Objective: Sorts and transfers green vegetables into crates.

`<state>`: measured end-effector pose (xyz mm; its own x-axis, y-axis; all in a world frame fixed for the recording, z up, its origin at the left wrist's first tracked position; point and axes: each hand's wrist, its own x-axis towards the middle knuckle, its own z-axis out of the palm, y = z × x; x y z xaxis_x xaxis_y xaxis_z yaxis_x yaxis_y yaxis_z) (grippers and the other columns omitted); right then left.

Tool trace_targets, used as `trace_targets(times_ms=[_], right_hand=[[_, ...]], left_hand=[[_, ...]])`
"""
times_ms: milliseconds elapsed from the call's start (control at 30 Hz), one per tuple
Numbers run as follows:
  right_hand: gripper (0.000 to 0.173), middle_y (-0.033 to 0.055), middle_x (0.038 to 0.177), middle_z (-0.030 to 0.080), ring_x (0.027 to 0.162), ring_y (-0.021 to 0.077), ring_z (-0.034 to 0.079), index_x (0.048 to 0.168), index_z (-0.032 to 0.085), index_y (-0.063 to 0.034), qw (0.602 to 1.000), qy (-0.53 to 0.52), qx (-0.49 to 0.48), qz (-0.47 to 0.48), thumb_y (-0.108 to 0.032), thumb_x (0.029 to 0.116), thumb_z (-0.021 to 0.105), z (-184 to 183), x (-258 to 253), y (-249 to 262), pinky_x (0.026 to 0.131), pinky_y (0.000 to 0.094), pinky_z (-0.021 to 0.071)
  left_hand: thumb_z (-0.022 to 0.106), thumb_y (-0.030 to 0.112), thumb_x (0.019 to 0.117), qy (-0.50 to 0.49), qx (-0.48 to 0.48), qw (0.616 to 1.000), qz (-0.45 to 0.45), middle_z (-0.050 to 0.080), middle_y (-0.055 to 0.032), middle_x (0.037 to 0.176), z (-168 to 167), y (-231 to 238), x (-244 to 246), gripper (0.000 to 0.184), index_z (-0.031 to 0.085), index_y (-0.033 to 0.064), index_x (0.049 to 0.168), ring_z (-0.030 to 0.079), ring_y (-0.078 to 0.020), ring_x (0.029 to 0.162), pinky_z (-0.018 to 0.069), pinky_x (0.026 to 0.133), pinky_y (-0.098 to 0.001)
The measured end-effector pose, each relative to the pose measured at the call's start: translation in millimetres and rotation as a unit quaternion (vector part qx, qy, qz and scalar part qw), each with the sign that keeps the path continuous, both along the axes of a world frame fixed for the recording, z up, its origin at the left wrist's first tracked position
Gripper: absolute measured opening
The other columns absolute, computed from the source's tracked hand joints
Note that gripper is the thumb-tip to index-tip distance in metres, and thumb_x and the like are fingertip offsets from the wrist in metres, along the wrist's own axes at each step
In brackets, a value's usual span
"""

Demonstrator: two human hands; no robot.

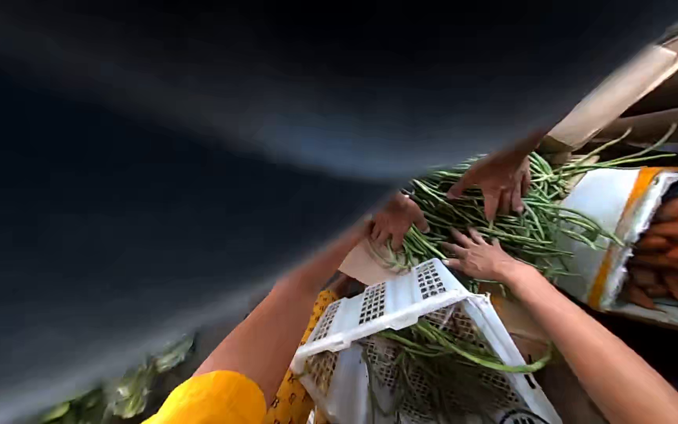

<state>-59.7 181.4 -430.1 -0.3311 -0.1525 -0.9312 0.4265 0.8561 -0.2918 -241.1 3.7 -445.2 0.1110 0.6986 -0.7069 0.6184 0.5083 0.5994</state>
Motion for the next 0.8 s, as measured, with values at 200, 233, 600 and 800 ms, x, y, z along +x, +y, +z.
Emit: trace_targets(times_ms=[200, 233, 600, 800], right_hand=[[0.056, 0.0086, 0.171, 0.022, 0.156, 0.0457, 0.014, 0.159, 0.040, -0.0239, 0.998, 0.061, 0.023, -0.024, -0.046, 0.1075, 0.048, -44.6, -5.2, 9.1, 0.113, 0.0785, 0.0152], [0.053, 0.0103, 0.167, 0.032, 0.152, 0.0467, 0.026, 0.154, 0.049, -0.0230, 0.994, 0.089, 0.022, -0.052, -0.043, 0.1053, 0.055, -36.9, -1.3, 11.8, 0.111, 0.0780, 0.0234], [0.024, 0.0151, 0.089, 0.075, 0.073, 0.0253, 0.074, 0.102, 0.075, 0.0020, 0.769, 0.506, 0.116, -0.374, -0.013, 0.0983, 0.057, 199.9, 156.7, -164.1, 0.064, 0.0405, 0.0616], [0.118, 0.0251, 0.170, 0.000, 0.156, 0.0480, -0.001, 0.166, 0.011, -0.0088, 0.908, 0.039, 0.118, -0.400, -0.044, 0.0802, 0.085, 97.6, 197.2, -233.9, 0.119, 0.0735, 0.0099]], left_hand=[[0.061, 0.000, 0.0956, 0.260, 0.068, 0.957, 0.108, 0.044, -0.0227, 0.157, -81.8, 23.7, 7.7, 0.046, 0.059, 0.0032, 0.142, 0.027, -0.0505, 0.150, 0.0115, 0.108, -0.0869], [0.064, -0.001, 0.0940, 0.268, 0.037, 0.960, 0.069, 0.030, -0.0216, 0.165, -79.5, 25.1, 1.4, 0.056, 0.053, 0.0059, 0.148, 0.013, -0.0523, 0.154, 0.0071, 0.105, -0.0905], [0.059, 0.010, 0.0971, 0.173, 0.378, 0.897, 0.146, 0.067, -0.0304, 0.115, 153.2, -117.1, 100.4, 0.030, 0.063, -0.0103, 0.119, 0.066, -0.0437, 0.107, 0.0545, 0.092, -0.0544], [0.066, -0.004, 0.0904, 0.208, -0.047, 0.972, -0.095, 0.012, -0.0422, 0.161, 96.2, -139.5, 201.4, 0.087, 0.024, 0.0136, 0.164, 0.021, -0.0659, 0.145, 0.0206, 0.116, -0.0730]])
